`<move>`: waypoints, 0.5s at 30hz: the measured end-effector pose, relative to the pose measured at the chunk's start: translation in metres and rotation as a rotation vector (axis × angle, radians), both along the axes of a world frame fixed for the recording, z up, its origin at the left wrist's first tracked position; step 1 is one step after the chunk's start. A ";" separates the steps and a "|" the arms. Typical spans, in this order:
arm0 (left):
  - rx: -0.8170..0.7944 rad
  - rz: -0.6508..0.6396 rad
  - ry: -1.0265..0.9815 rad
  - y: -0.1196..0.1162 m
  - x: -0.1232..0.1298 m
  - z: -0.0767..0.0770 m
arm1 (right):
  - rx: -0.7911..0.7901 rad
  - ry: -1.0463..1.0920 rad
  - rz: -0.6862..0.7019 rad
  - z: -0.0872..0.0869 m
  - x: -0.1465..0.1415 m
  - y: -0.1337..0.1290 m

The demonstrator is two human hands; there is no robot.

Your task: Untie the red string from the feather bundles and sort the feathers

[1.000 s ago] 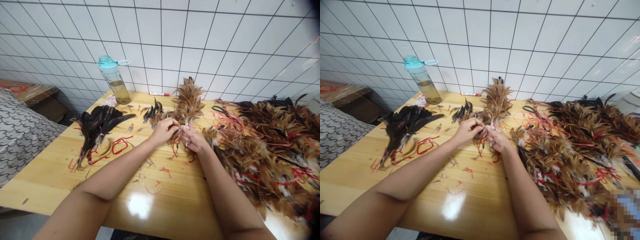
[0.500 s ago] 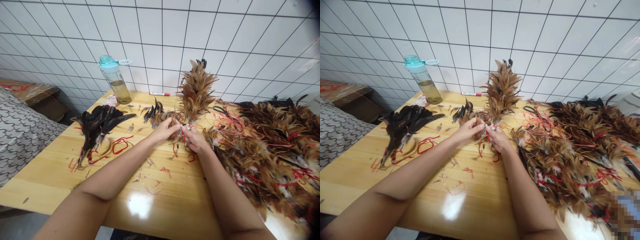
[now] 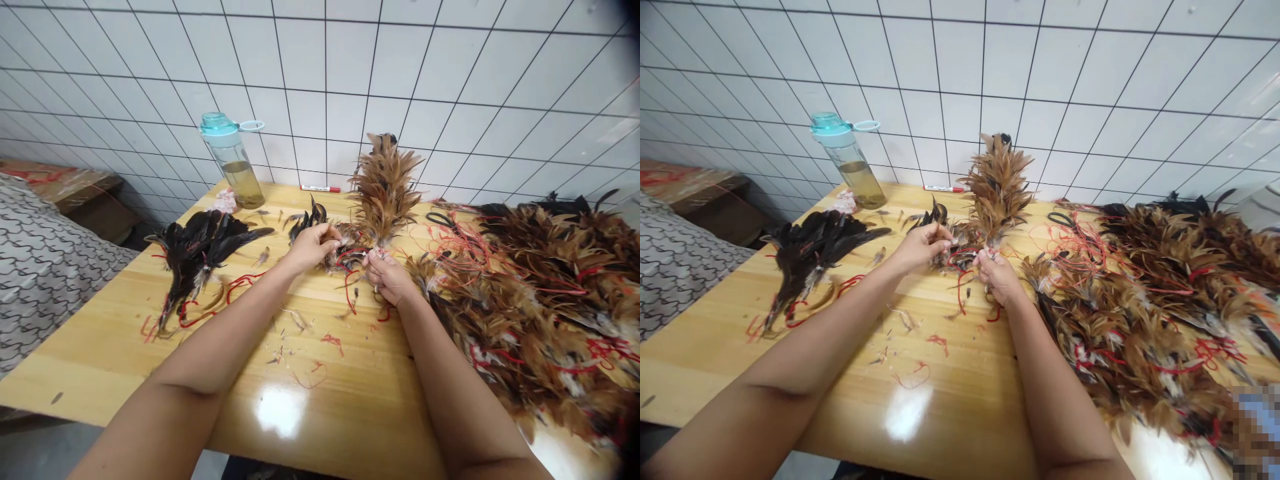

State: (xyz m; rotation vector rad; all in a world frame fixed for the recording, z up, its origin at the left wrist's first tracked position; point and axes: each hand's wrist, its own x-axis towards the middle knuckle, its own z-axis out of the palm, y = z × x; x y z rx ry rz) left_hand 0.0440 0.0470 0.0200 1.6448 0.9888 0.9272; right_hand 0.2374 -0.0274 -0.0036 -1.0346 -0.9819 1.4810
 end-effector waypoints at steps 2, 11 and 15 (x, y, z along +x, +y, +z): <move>0.046 0.061 0.036 0.006 -0.006 -0.001 | 0.007 0.013 -0.022 0.001 0.003 0.000; 0.590 0.099 0.328 -0.010 -0.005 0.016 | 0.012 -0.022 0.081 0.003 0.008 -0.002; 0.320 -0.211 0.315 -0.030 0.011 0.021 | 0.045 -0.087 0.169 -0.002 0.006 -0.003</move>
